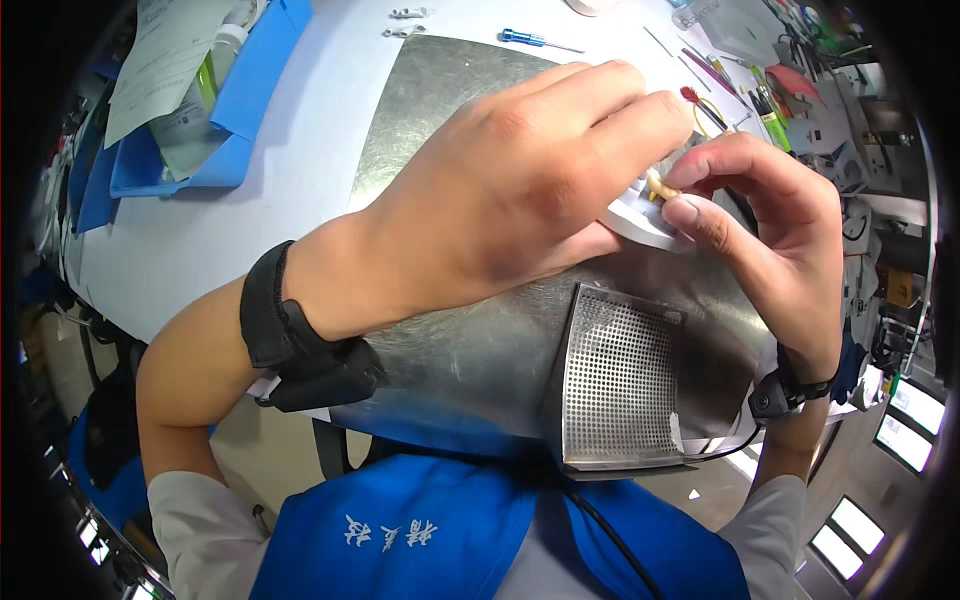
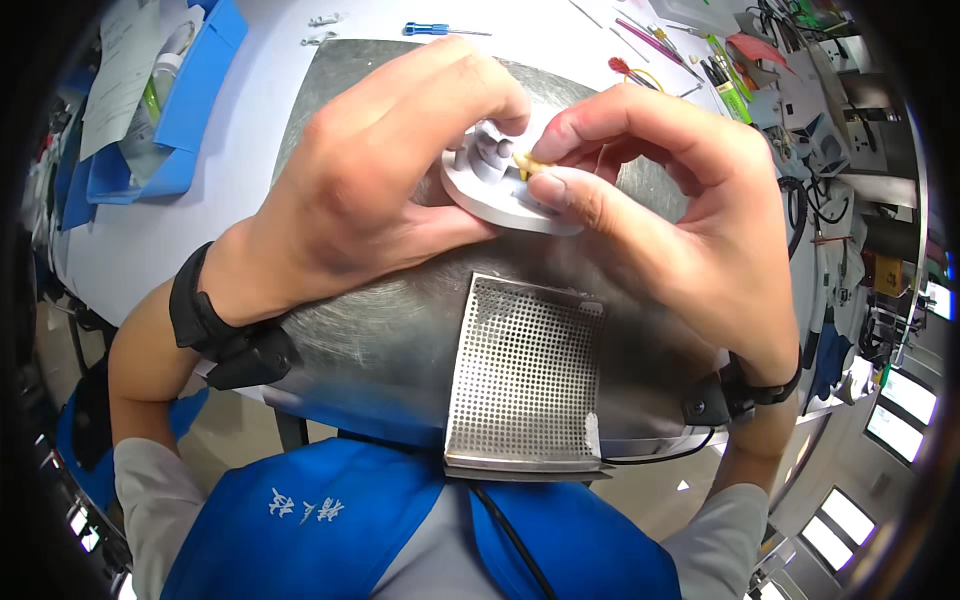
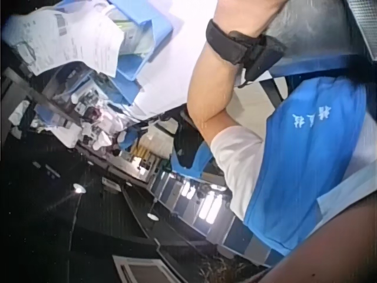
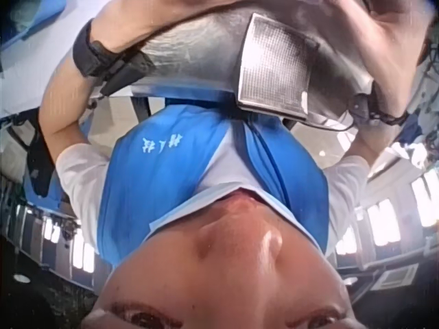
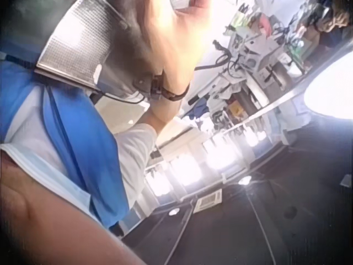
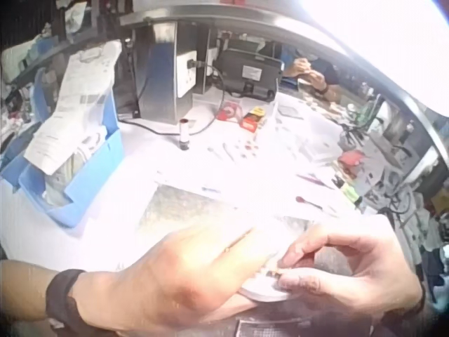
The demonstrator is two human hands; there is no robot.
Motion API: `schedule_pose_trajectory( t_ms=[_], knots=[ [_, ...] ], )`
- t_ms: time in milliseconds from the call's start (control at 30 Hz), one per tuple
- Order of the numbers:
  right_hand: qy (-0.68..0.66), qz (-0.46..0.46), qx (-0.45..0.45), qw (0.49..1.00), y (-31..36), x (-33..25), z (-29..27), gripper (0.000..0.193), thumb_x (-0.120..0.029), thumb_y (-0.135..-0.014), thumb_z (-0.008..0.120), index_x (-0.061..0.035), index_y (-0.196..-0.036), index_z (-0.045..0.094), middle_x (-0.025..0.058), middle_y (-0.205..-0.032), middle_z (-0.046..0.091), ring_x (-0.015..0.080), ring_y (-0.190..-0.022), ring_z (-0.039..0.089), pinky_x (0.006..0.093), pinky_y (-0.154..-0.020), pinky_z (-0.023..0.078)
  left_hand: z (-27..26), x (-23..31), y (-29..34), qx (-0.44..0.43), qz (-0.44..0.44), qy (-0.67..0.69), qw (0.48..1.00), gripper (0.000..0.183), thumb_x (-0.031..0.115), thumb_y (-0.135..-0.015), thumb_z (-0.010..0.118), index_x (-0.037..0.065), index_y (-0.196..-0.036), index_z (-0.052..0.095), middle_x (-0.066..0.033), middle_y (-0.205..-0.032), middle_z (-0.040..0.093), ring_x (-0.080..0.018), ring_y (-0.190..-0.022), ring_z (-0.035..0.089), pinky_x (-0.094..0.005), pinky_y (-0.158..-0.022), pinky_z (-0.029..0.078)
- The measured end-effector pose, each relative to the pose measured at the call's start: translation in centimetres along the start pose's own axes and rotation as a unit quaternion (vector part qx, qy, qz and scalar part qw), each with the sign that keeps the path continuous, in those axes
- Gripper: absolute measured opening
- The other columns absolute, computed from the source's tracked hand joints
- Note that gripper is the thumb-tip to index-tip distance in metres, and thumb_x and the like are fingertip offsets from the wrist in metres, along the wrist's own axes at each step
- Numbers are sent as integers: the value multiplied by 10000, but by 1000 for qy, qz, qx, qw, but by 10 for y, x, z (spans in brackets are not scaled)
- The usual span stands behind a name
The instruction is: Polishing and fitting dental crowns onto molds using a handheld rotary tool in a laboratory setting.
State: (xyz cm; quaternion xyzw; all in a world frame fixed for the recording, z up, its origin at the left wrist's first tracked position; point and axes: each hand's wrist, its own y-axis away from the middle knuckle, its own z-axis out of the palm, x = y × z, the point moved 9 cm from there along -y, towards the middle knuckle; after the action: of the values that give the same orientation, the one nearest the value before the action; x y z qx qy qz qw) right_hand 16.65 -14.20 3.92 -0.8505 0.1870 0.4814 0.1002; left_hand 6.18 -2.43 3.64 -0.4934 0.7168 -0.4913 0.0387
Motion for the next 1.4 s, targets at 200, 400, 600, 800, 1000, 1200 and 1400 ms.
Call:
schedule_pose_trajectory(
  t_ms=[200,400,600,800,1000,1200,1400],
  knots=[
    [-117,0,-4,993,-4,7,-4,109,-34,-1039,722,19,-1134,733,87,-1127,775,157,-1078,729,319,-1008,554,-8,2,1,13,12,20,1000,476,113,-728,977,27,-1117,716,-111,-1037,713,-236,-813,684,-336,-699,562],
    [-144,46,-18,988,-5,22,-4,126,-71,-1045,716,17,-1134,729,80,-1121,764,143,-1079,706,316,-1007,533,-7,-1,2,18,2,39,999,504,145,-698,996,34,-1107,724,-105,-1035,717,-211,-762,657,-323,-652,540],
    [-174,60,-40,982,-9,29,0,159,-115,-1065,678,19,-1140,719,66,-1119,736,130,-1086,670,313,-1018,496,-6,-4,6,8,0,89,996,555,131,-673,962,-9,-1126,675,-177,-1067,708,-380,-974,699,-446,-842,573],
    [-180,60,-44,981,-6,27,4,158,-117,-1069,668,11,-1154,706,55,-1127,720,125,-1080,656,309,-1027,481,-5,1,4,63,6,88,994,515,115,-668,950,-12,-1083,672,-167,-1019,702,-383,-958,708,-452,-826,580],
    [-183,50,-50,981,-5,21,5,148,-94,-1058,680,14,-1158,689,61,-1120,714,131,-1072,661,302,-1014,488,-11,6,5,52,19,67,996,481,114,-653,949,-3,-1016,656,-147,-962,679,-356,-909,707,-443,-776,582],
    [-36,-93,-21,995,-6,1,-4,145,35,-967,716,37,-1111,695,112,-1102,733,196,-1036,677,344,-979,516,-3,4,3,80,67,-1,995,483,144,-651,952,15,-994,636,-140,-971,656,-354,-916,692,-440,-794,577],
    [189,-234,-64,951,-2,-25,4,280,115,-746,761,57,-1017,725,132,-983,756,297,-972,705,412,-913,552,10,-1,11,-75,13,-63,995,592,193,-688,975,29,-1166,666,-148,-1180,684,-324,-1078,672,-453,-932,535]
  ],
)
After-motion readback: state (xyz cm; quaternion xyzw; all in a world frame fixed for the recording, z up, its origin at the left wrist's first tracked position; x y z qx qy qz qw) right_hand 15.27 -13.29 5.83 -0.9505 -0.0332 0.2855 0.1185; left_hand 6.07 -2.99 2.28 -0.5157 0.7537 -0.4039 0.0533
